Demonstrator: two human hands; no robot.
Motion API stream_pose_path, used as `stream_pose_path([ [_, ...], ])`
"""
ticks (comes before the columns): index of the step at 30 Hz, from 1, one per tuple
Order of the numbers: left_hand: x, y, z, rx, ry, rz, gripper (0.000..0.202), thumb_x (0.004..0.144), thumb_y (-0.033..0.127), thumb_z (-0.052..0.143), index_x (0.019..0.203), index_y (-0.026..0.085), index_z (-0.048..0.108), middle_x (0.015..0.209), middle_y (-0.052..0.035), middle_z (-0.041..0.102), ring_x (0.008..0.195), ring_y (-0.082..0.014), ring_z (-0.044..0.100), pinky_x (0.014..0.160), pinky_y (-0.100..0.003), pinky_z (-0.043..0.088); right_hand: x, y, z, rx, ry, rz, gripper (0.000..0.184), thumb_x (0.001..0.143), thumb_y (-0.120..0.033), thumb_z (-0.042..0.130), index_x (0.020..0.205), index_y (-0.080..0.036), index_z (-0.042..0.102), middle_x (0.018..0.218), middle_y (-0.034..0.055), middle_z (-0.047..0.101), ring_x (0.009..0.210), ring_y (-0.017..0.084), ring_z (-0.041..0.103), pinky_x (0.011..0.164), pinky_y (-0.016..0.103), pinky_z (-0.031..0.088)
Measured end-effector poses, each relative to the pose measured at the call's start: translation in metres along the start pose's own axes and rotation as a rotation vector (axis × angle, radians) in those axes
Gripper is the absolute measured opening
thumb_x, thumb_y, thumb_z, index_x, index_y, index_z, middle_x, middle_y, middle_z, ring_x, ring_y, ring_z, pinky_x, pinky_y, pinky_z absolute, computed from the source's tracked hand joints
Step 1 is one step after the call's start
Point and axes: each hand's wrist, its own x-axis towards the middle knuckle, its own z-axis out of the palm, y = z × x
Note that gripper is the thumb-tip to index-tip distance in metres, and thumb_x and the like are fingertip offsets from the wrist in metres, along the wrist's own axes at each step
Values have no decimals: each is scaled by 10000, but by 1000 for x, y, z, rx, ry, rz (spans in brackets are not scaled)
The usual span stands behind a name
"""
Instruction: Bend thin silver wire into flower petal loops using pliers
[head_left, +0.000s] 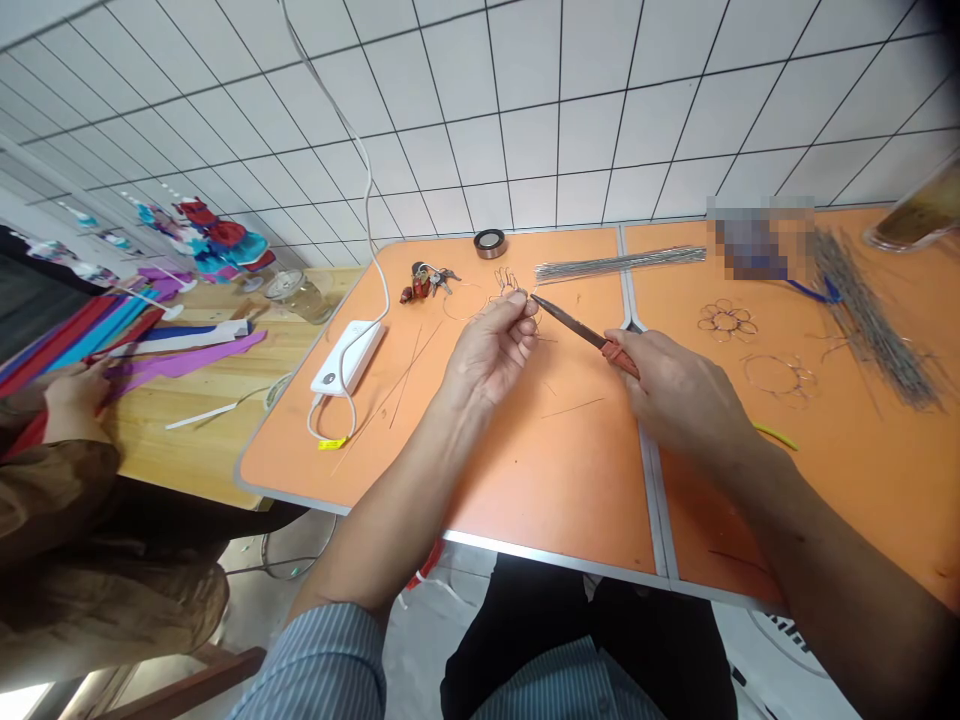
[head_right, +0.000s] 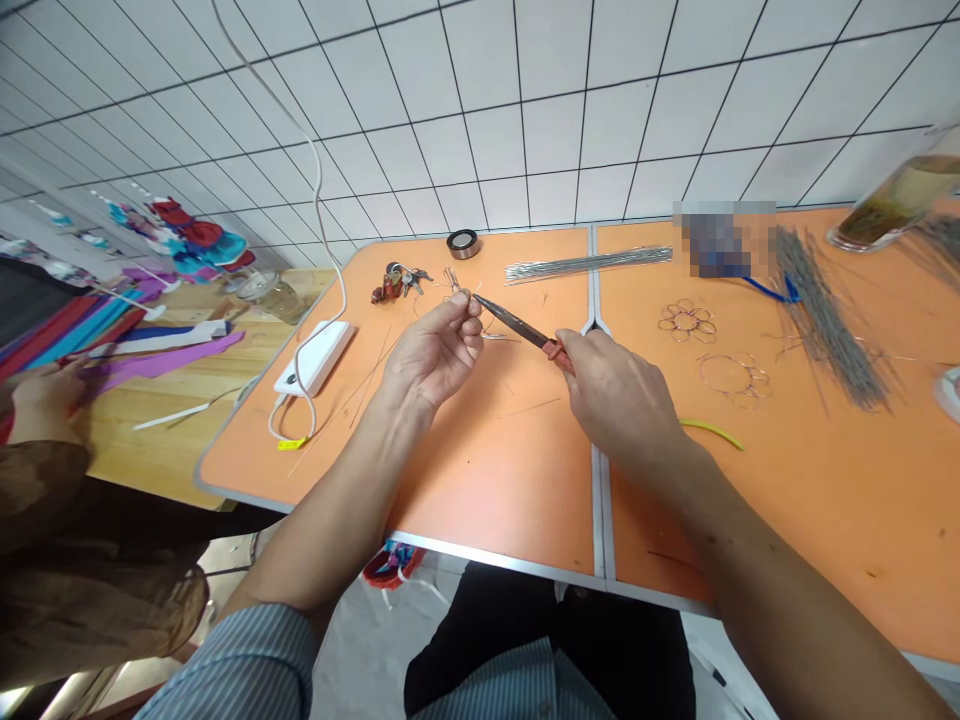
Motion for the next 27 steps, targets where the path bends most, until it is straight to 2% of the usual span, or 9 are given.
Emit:
stream_pose_path([
  [11,0,-1,-1,40,-40,-11,200,1047,54,633,882,130,715,768,4,726,571,-29,646,568,-124,528,2,0,-8,167,-77,66,236,1140,-356,467,1068,-259,670,1017,53,722,848,221,641,677,341,358],
  [19,2,-4,-2,81,-43,11,250,1055,41,615,839,127,708,753,3,734,567,-27,652,584,-127,532,4,-1,-7,190,-103,84,251,1137,-371,470,985,-251,629,978,61,717,806,217,615,671,344,349],
  [27,1,-4,1,133,11,48,208,1020,51,675,829,129,702,733,8,720,563,-25,630,592,-124,510,1,-5,-3,96,-54,60,236,1137,-290,438,1103,-233,665,1036,81,714,830,224,600,661,339,338],
])
